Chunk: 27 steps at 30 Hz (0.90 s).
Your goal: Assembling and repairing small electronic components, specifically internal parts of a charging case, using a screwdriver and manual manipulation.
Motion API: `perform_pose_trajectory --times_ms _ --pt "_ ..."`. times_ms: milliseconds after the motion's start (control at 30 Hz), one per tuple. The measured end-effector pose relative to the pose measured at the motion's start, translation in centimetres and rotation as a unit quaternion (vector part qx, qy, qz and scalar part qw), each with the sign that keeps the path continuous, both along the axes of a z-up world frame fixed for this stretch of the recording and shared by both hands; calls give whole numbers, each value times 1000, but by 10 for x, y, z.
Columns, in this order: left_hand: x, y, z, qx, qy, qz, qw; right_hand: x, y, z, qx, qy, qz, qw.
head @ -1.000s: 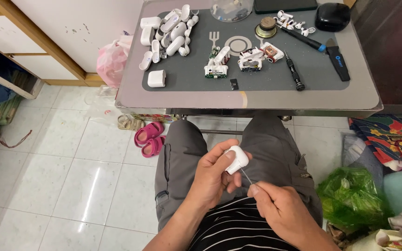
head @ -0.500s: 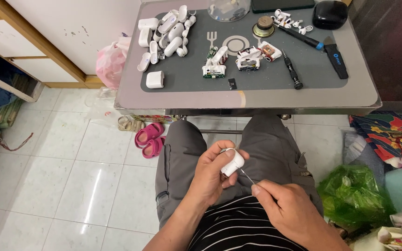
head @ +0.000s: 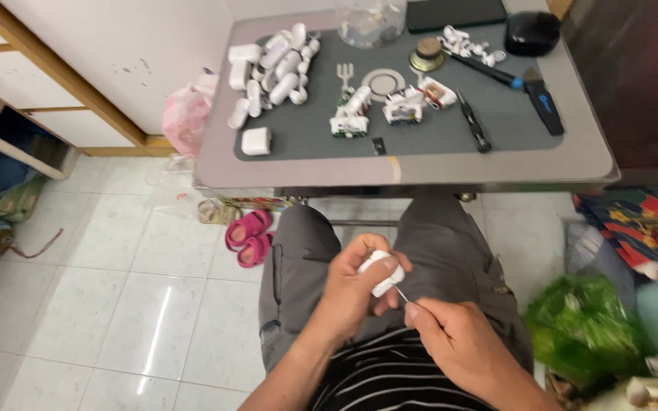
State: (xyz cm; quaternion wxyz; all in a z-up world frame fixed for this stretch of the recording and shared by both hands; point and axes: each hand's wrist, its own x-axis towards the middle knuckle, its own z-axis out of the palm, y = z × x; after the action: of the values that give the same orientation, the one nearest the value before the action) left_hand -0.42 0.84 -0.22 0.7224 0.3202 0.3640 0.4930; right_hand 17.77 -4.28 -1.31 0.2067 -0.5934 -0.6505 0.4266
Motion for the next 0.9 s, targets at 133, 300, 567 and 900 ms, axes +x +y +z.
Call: perform_pose_trajectory --times_ms 133,300,567,900 --pt "22 3 -29 -37 -53 93 994 -12 5 -16 66 -30 -36 997" --pt "33 0 -7 -136 -41 169 975 -24 11 -39 -89 -20 -154 984" --pt "18 23 8 -115 -45 230 965 -40 18 -40 -14 125 -174 977" --pt "11 -18 -49 -87 109 41 989 -24 29 -43 -197 262 -220 919"
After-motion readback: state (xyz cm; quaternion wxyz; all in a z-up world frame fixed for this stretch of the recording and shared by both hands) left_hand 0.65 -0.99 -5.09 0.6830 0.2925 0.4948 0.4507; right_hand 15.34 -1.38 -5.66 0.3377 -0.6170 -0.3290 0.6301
